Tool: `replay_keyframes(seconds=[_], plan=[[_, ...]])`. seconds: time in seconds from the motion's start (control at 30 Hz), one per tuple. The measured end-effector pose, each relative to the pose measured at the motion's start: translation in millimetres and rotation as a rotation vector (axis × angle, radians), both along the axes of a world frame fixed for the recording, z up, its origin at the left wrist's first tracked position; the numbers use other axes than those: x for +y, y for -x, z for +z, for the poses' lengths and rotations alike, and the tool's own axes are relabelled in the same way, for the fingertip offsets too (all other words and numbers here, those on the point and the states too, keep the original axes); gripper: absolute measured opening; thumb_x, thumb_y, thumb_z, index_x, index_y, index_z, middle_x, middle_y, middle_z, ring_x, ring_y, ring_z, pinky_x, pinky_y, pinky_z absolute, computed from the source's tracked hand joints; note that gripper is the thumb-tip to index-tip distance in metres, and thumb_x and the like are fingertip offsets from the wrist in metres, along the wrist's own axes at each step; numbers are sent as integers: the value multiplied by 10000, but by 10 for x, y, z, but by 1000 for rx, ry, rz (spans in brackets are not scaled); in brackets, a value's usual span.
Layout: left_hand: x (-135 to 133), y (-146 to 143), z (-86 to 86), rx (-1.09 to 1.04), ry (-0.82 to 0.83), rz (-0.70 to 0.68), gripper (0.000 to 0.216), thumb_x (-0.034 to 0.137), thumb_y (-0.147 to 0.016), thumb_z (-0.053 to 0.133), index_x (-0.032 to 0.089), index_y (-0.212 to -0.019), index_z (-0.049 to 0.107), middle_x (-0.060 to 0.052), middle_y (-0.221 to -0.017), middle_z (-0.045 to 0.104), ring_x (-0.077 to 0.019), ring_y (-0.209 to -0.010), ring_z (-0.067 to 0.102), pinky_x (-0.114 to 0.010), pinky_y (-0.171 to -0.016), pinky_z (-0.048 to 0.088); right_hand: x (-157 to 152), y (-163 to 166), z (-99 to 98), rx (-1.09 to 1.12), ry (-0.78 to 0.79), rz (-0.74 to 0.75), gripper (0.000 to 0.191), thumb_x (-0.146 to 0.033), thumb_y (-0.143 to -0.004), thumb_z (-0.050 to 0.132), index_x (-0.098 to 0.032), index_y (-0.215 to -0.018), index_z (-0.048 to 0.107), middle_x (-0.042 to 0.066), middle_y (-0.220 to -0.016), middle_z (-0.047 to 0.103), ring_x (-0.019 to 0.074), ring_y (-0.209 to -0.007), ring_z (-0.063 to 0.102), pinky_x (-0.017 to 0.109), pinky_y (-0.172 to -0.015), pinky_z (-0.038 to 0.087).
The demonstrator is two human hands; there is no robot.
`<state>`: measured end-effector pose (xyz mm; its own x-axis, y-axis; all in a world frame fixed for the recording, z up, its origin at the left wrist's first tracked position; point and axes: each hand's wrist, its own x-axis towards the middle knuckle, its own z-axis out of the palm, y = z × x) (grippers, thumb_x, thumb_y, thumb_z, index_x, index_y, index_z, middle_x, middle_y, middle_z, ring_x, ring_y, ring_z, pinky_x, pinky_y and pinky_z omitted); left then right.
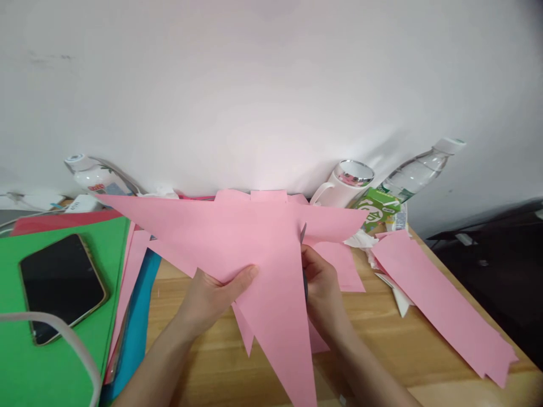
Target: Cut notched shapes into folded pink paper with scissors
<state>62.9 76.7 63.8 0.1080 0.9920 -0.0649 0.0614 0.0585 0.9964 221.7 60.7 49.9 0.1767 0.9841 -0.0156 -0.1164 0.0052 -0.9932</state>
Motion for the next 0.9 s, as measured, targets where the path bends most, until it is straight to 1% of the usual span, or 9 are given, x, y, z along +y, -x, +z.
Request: replay_keyframes(seconds=[0.13,0.33,0.47,0.6,0.9], plan=[[-2,-3,-1,-39,39,-2,270,359,-699,681,173,-891,642,-60,-916,700,-240,-878,648,-335,-719,544,-6,-11,5,-18,0,-6,233,-66,-582,637,-176,-782,592,-46,-633,595,105,-595,524,191,-522,407],[-16,-4,-2,-60,38,-2,271,357,-691,689,181,-892,644,-57,-923,697,-232,-870,646,-329,-715,540,-11,-13,-4,-27,-3,-1,218,-68,-585,644,-184,-760,588,-45,-637,602,106,-580,521,200,-522,409],[-19,-19,9,-74,33,19,250,342,-691,690,180,-876,640,-50,-925,696,-227,-884,643,-325,-735,533,9,-10,-7,-7,-5,-16,206,-65,-573,654,-179,-730,583,-60,-590,564,98,-573,498,186,-507,392],[-21,-34,20,-78,40,30,256,341,-688,694,183,-883,641,-46,-916,697,-222,-873,643,-319,-724,531,13,-10,-19,12,7,-19,209,-62,-561,657,-172,-723,584,-65,-582,534,93,-572,482,182,-503,386],[-14,-17,4,-60,29,3,271,337,-696,685,174,-908,641,-62,-938,699,-240,-893,645,-344,-739,539,-8,3,-21,22,10,-38,164,-71,-578,601,-167,-711,589,-60,-565,556,83,-521,463,178,-461,363]])
